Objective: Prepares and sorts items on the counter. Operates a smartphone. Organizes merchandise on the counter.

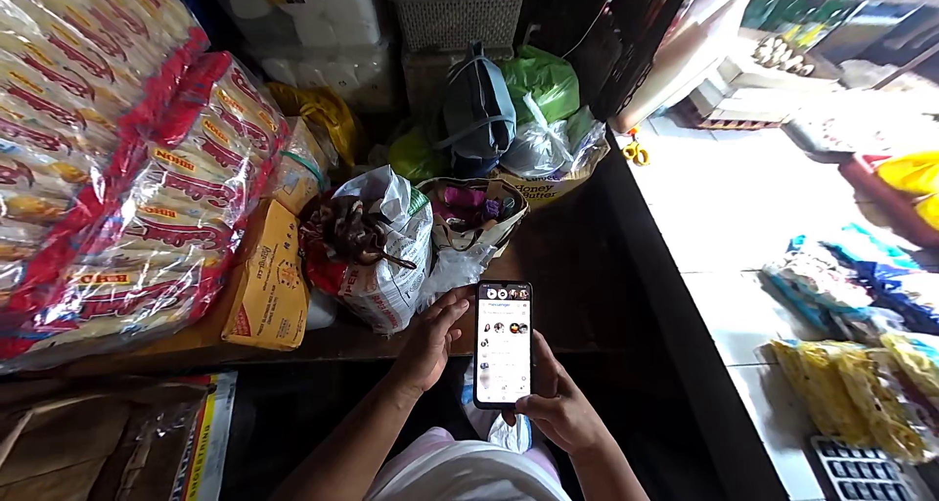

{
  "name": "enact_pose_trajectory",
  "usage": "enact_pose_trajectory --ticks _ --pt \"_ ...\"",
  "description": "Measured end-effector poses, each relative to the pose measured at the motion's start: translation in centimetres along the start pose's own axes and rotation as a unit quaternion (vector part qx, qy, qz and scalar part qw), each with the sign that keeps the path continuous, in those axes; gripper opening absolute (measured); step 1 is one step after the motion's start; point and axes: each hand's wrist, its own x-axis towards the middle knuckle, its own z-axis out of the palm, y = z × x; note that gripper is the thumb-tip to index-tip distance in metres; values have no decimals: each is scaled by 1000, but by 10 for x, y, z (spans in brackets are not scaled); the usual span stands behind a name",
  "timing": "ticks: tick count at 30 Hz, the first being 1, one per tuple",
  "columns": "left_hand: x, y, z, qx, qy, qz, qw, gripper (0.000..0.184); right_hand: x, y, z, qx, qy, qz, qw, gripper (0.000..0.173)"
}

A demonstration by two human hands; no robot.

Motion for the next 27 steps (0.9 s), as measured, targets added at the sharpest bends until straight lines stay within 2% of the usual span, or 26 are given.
enact_pose_trajectory --ticks 27 --pt "4 -6 -4 6 21 -1 1000 46 4 0 -2 -5 -13 7 1000 96"
